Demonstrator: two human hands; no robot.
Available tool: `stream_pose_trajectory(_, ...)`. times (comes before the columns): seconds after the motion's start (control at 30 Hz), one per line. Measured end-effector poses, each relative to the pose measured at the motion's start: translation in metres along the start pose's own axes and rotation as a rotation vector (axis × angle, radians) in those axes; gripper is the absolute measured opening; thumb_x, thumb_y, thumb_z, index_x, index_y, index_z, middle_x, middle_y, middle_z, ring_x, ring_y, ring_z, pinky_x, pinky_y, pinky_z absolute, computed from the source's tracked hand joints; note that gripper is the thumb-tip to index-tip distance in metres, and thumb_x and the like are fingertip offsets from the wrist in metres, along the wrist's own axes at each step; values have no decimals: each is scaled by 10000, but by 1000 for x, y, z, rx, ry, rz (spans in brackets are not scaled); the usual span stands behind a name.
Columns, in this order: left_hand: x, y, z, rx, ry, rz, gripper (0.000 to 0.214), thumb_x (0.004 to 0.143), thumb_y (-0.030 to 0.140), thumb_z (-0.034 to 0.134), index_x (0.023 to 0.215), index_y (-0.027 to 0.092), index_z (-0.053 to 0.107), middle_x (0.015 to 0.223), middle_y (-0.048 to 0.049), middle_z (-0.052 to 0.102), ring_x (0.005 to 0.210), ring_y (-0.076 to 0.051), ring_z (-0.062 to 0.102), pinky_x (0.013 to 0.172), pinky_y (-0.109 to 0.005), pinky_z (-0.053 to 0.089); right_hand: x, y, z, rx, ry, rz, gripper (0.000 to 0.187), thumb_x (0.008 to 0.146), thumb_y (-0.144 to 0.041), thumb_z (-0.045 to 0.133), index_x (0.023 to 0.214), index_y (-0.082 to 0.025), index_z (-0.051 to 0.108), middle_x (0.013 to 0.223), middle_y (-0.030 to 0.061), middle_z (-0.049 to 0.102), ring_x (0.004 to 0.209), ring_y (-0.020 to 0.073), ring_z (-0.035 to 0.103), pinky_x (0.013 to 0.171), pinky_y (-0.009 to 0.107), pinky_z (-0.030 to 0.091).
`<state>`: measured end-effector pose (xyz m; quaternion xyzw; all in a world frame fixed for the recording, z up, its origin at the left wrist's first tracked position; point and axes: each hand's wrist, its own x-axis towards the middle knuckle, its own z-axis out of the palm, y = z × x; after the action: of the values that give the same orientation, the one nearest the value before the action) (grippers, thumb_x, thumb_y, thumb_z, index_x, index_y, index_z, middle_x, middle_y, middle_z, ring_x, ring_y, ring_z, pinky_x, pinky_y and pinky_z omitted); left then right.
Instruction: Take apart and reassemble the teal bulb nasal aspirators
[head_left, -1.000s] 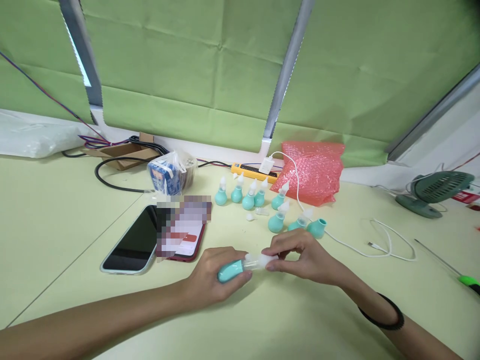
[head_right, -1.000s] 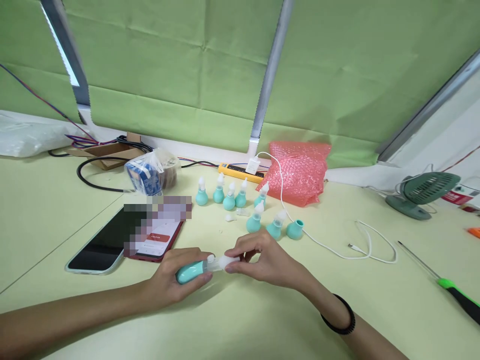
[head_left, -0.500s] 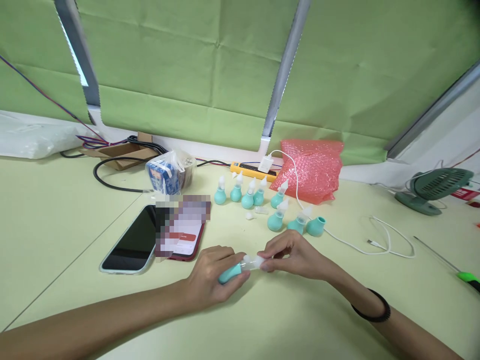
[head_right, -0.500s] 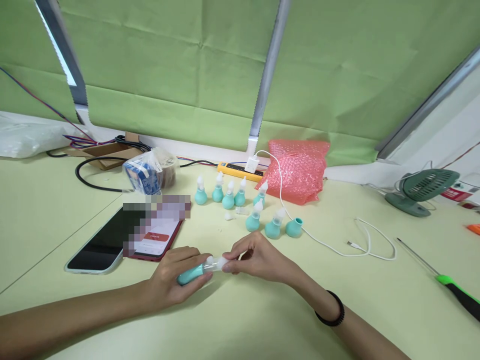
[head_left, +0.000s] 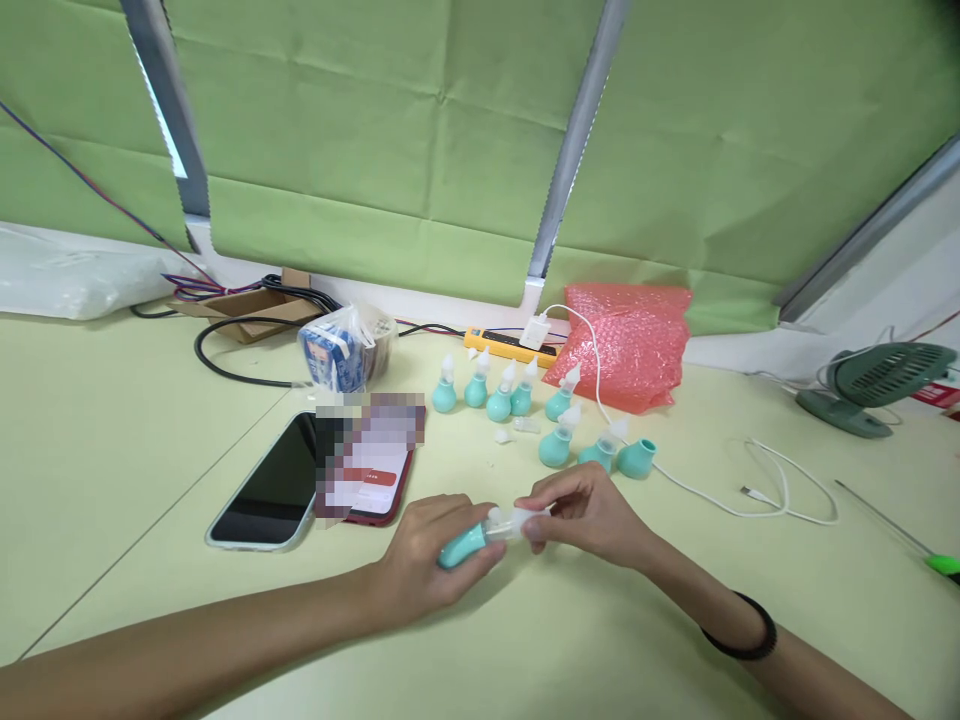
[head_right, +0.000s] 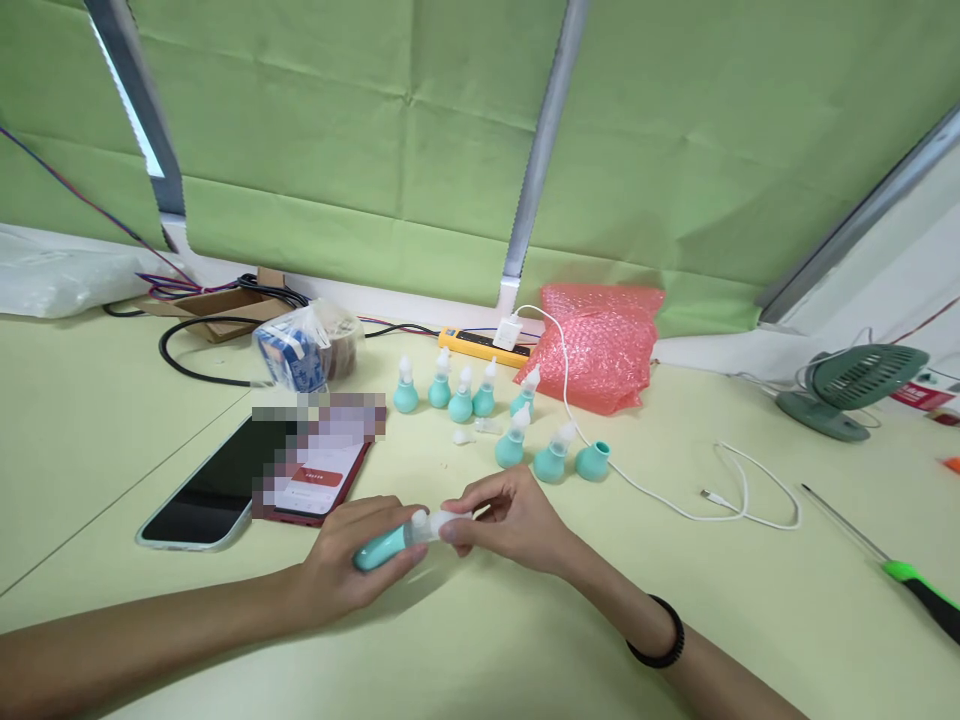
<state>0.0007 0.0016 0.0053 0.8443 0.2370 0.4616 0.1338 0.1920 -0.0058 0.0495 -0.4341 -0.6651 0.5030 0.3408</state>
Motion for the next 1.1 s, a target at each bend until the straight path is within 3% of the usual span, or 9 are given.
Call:
stream_pose_trajectory(0.13, 2, -2, -3, -89, -41, -185, 294, 812, 236, 474, 1095, 164, 447, 900, -77, 551, 819, -169, 514, 700, -289, 430, 12, -23, 7, -106, 256, -104, 212, 638, -341, 645, 675, -135, 678, 563, 35, 627, 443, 114, 543, 449, 249, 482)
stream_pose_trajectory(0.23, 0, -1, -5, -74, 26, -258, 454, 831, 202, 416, 1247, 192, 235, 1192, -120, 364, 1117, -214, 333, 913, -397, 316, 35, -44, 6, -284, 486, -278, 191, 667, -329, 611, 621, -147, 647, 566, 29, 620, 422, 99, 513, 422, 231, 458)
stream_pose_trajectory(0.33, -3, 2, -8, -87, 56, -232, 409, 813, 162, 404, 1192, 182, 253, 1182, -126, 311, 1131, -222, 293, 926, -416, 293, 66, -47, 5, -457, 557, -386, 199, 719, -297, 545, 658, -134, 642, 582, 30, 616, 493, 112, 535, 473, 225, 449)
stream_pose_trajectory(0.4, -4, 4, -10, -95, 10, -147, 341, 790, 128, 408, 1114, 182, 314, 1123, -117, 334, 1088, -219, 327, 898, -404, 320, 86, -39, 6, -636, 499, -367, 222, 745, -281, 505, 648, -135, 641, 585, 27, 618, 533, 122, 544, 506, 227, 435)
stream_pose_trajectory(0.5, -3, 6, -12, -79, -85, -67, 253, 764, 88, 405, 1000, 178, 405, 1056, -98, 360, 1000, -203, 383, 848, -368, 361, 106, -23, 8, -703, 422, -343, 243, 747, -281, 500, 612, -131, 634, 489, 6, 569, 480, 111, 516, 500, 224, 407)
stream_pose_trajectory(0.6, -2, 5, -12, -22, -161, -67, 175, 748, 76, 391, 877, 161, 473, 988, -85, 398, 882, -180, 433, 760, -327, 404, 111, -14, 7, -730, 399, -328, 228, 738, -292, 520, 834, -117, 631, 541, 5, 579, 509, 112, 528, 544, 226, 412)
stream_pose_trajectory(0.73, -2, 3, -8, 107, -230, -80, 168, 728, 92, 389, 820, 152, 515, 921, -83, 464, 809, -189, 458, 661, -311, 420, 98, -8, 3, -784, 363, -301, 392, 724, -295, 536, 1076, -127, 497, 694, 19, 597, 561, 114, 530, 600, 242, 413)
stream_pose_trajectory(0.97, -2, 1, -4, 159, -287, -124, 167, 747, 118, 392, 803, 153, 545, 809, -63, 542, 760, -189, 474, 611, -289, 413, 74, 24, -1, -841, 159, -217, 122, 623, -139, 579, 740, -134, 613, 690, 46, 585, 639, 159, 515, 611, 272, 379)
stream_pose_trajectory(1.1, 0, -1, -3, 114, -218, -244, 140, 774, 127, 401, 841, 169, 517, 802, -34, 565, 768, -177, 488, 642, -283, 405, 70, 28, 1, -767, 69, -170, 109, 648, -81, 512, 601, -125, 599, 622, 39, 570, 605, 148, 504, 594, 276, 374)
